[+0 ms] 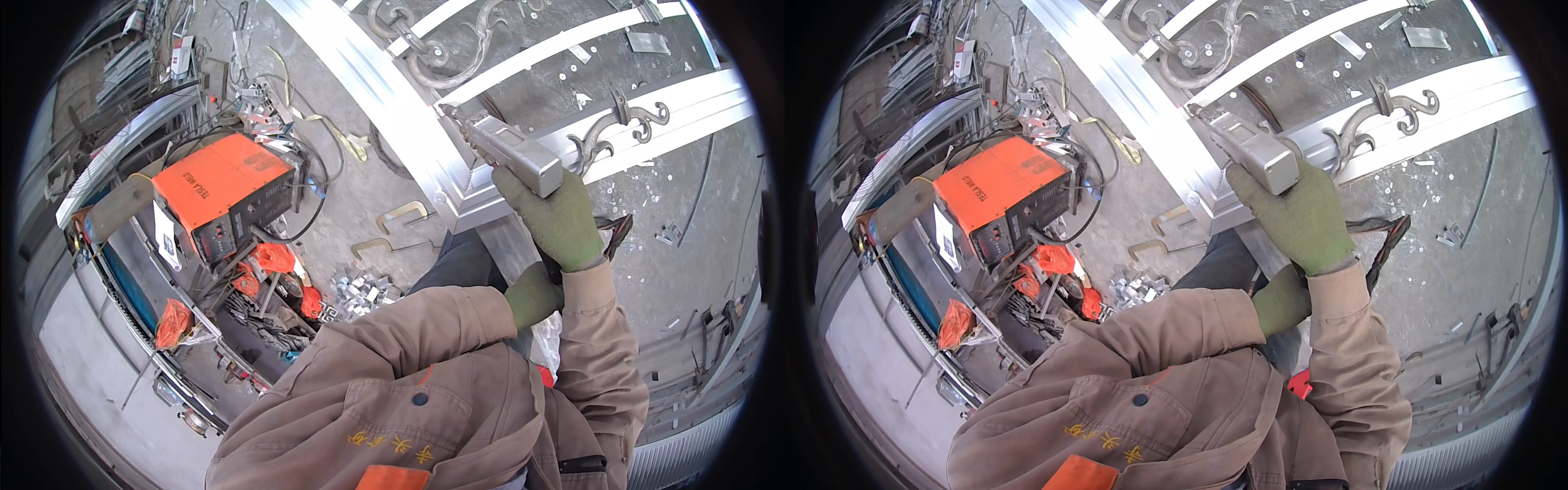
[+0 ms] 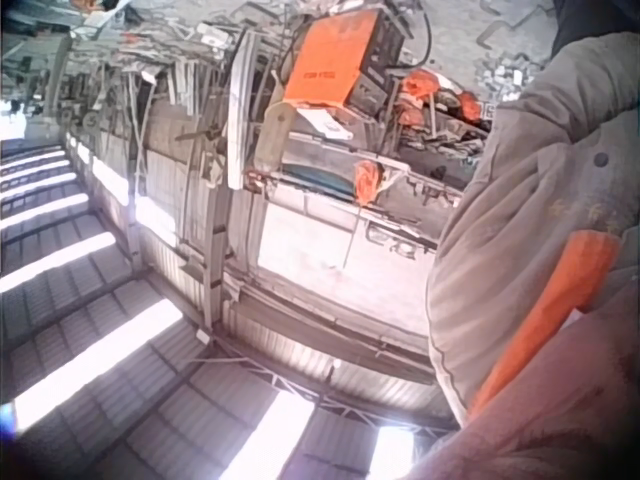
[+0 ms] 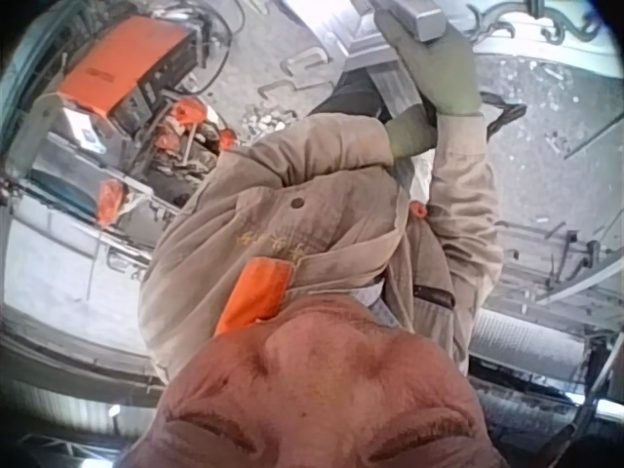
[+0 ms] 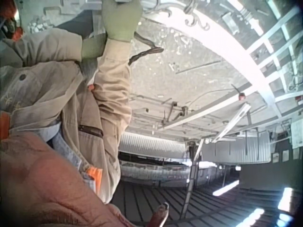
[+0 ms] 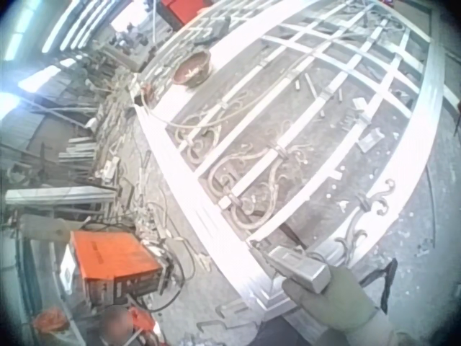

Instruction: The person assembles a decorative metal gate by positioning ornate metal pieces onto a white frame, grinding edges with an angle grinder, and welding joints with a welding torch. The person repeatedly aligns and secures the pieces to form the gate structure.

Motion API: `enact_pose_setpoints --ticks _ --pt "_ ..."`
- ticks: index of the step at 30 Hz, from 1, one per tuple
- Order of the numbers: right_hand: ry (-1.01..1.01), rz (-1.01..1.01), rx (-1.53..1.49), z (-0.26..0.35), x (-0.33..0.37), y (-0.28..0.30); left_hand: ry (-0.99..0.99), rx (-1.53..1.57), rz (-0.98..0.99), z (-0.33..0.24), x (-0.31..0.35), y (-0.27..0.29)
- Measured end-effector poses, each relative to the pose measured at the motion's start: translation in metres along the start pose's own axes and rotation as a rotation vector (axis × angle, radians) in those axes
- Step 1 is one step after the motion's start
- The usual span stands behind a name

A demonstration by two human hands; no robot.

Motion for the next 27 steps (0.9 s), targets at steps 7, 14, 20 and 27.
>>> enact_pose_setpoints --ticks 7,14,20,27 --pt "-0.09 0.05 -0.014 -0.006 -0.01 -0.012 -0.034 -0.069 -0.028 -0.024 -0.002 0.02" --pt "-0.082 0.043 -0.022 -0.006 -0.009 -0.014 0.0 -0.067 -0.008 -0.022 0.0 0.02" --pt "-0.093 0.048 0.016 0.0 -0.008 -0.012 0.032 -0.164 0.078 -0.021 0.003 0.018" --pt "-0.058 0.038 0.044 -0.004 -0.007 -0.01 -0.091 -0.253 0.059 -0.024 0.006 0.019"
Point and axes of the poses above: each hand's wrist, its own x-axis away from the middle knuckle, its own y-axis out of the back of the hand, z = x × y, the point moved 6 cm from there along -x, towards the middle knuckle, and after that the axes turned 11 degrees about -z, right-handed, at the moved point
